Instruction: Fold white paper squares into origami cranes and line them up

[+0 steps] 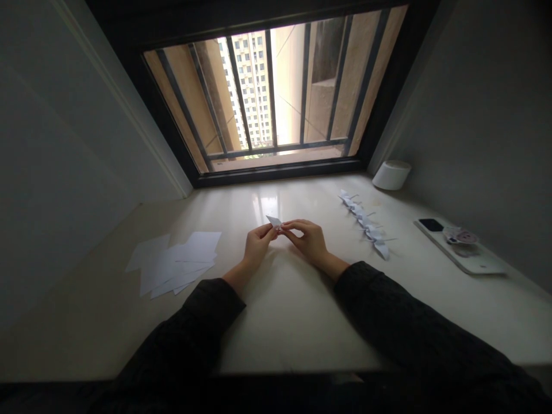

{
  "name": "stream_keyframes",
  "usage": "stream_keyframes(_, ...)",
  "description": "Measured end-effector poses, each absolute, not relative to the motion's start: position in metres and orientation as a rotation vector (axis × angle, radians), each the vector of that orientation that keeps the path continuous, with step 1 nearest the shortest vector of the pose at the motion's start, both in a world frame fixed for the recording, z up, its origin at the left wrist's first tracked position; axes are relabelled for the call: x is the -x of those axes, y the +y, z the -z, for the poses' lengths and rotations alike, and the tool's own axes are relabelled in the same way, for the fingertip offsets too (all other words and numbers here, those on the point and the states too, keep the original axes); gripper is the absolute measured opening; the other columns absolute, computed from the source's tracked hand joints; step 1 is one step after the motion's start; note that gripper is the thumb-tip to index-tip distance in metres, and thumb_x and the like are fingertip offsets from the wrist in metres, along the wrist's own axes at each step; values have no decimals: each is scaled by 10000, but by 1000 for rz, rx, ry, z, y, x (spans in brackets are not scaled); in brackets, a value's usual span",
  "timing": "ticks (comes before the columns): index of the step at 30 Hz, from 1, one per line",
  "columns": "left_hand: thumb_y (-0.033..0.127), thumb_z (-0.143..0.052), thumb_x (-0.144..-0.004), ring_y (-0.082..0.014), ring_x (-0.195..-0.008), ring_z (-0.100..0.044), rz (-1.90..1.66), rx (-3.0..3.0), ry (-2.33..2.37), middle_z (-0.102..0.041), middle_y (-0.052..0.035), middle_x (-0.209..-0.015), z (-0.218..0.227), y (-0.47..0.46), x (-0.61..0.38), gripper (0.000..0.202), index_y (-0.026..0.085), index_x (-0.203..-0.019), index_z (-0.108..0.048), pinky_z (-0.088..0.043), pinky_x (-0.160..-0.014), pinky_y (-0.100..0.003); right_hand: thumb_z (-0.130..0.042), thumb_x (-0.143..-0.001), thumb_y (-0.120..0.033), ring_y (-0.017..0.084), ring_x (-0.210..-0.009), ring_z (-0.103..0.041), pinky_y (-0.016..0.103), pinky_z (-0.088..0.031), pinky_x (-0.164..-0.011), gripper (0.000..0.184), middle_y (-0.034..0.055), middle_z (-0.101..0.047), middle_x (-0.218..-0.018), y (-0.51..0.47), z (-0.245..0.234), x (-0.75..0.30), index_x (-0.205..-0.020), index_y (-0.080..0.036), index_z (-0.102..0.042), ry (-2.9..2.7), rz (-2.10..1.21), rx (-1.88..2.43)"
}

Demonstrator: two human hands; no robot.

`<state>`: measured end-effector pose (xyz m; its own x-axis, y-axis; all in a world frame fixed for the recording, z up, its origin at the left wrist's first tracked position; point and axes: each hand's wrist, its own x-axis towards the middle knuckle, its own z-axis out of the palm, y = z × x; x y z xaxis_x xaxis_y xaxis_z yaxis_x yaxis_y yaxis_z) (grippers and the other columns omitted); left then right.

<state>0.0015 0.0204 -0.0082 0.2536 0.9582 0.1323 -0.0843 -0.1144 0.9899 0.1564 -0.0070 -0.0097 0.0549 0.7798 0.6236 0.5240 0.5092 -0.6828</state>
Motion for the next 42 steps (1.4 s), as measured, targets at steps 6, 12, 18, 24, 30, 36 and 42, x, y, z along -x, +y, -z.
stream_keyframes(6,407,-718,-661,-223,-858,-651,-1172,-1352,976,-726,-89,-909,12,22,-3,335,173,-901,-734,-493,-795,-370,-638,-791,-282,206,-854,-659,368,-505,-801,87,33,-718,-904,-8,8,-157,-827,-270,-717,-1590,-342,1084)
stream_keyframes(12,369,-724,-650,-208,-832,-650,-1240,-1333,979,-726,-78,-894,11,21,-4,278,176,-850,-739,-493,-784,-360,-659,-777,-343,191,-807,-651,342,-497,-727,121,45,-716,-881,-6,6,-156,-826,-250,-718,-1519,-452,1017)
stream_keyframes(18,357,-694,-689,-226,-886,-649,-1253,-1347,945,-725,-74,-924,7,17,-4,266,176,-880,-736,-496,-826,-381,-645,-778,-377,197,-803,-650,349,-491,-725,158,49,-717,-865,-7,4,-154,-784,-230,-703,-1486,-494,1040)
stream_keyframes(24,360,-693,-705,-222,-914,-650,-1232,-1366,921,-716,-78,-968,5,16,-3,317,177,-963,-712,-490,-848,-375,-621,-788,-325,191,-755,-643,354,-499,-732,139,36,-718,-825,-10,3,-155,-852,-230,-699,-1503,-432,1098)
stream_keyframes(30,341,-709,-692,-231,-1008,-626,-1214,-1334,863,-675,-93,-1103,7,18,-5,414,159,-1061,-664,-455,-933,-385,-606,-767,-256,184,-738,-637,346,-500,-740,120,25,-711,-817,-11,3,-155,-854,-230,-685,-1578,-381,1126)
stream_keyframes(36,344,-702,-702,-239,-1017,-624,-1163,-1354,830,-686,-96,-1067,11,21,-4,445,151,-1098,-639,-445,-951,-394,-612,-751,-220,189,-777,-639,344,-503,-744,121,31,-709,-852,-9,6,-156,-853,-231,-676,-1603,-393,1093)
stream_keyframes(42,336,-713,-684,-231,-995,-630,-1180,-1315,820,-702,-88,-1011,10,22,-3,418,143,-1049,-647,-448,-948,-407,-615,-767,-222,207,-880,-650,370,-505,-812,129,24,-714,-933,-10,3,-157,-864,-264,-690,-1600,-384,1049)
